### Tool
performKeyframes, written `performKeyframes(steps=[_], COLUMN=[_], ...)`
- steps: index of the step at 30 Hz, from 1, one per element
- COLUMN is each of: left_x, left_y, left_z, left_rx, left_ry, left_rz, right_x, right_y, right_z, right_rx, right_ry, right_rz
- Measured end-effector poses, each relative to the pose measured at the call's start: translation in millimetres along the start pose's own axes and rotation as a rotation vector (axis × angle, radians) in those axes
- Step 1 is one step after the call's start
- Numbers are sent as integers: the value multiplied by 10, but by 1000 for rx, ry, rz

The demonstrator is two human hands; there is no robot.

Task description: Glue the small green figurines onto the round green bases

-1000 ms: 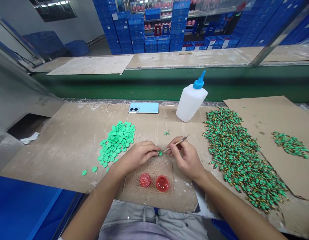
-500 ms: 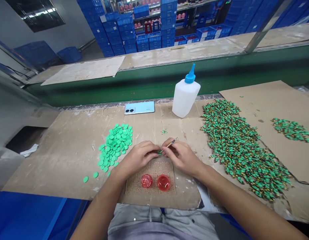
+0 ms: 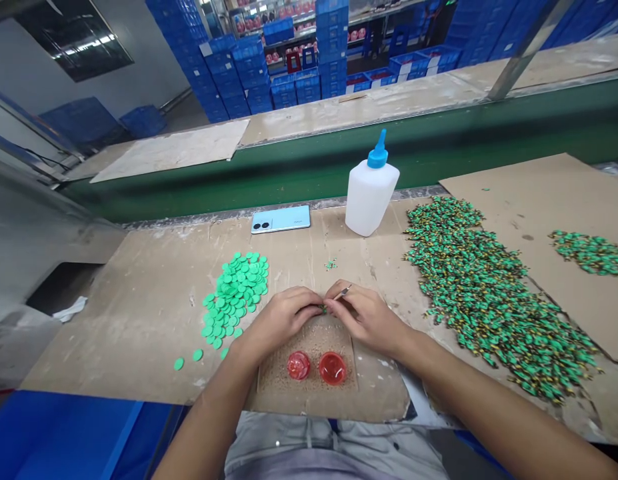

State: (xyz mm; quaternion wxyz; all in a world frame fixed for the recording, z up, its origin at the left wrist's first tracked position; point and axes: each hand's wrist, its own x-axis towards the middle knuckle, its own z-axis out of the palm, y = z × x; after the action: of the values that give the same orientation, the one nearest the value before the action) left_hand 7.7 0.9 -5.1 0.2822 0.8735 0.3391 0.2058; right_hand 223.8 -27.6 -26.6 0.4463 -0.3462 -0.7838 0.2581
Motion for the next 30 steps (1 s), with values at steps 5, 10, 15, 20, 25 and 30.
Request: performKeyframes(steps=[5, 10, 15, 20, 25, 30], left_x=[13, 20, 21, 21, 25, 39], left_y=[22, 31, 16, 2, -19, -44], left_z=[-1, 3, 14, 23, 25, 23], left_rx=[-17, -35, -42, -65, -82, -95], left_ry=[-2, 0, -3, 11, 19, 12], left_rz=[-29, -42, -47, -43, -31, -33], right_x=[-9, -13, -24, -32, -8, 7], right_y=[3, 2, -4, -48, -81, -58], right_z=[11, 4, 21, 63, 98, 143], right_rx=[-5, -9, -27, -84, -132, -136], right_ry=[-11, -22, -21, -25, -49, -46], right_rz=[-41, -60, -62, -19, 1, 20])
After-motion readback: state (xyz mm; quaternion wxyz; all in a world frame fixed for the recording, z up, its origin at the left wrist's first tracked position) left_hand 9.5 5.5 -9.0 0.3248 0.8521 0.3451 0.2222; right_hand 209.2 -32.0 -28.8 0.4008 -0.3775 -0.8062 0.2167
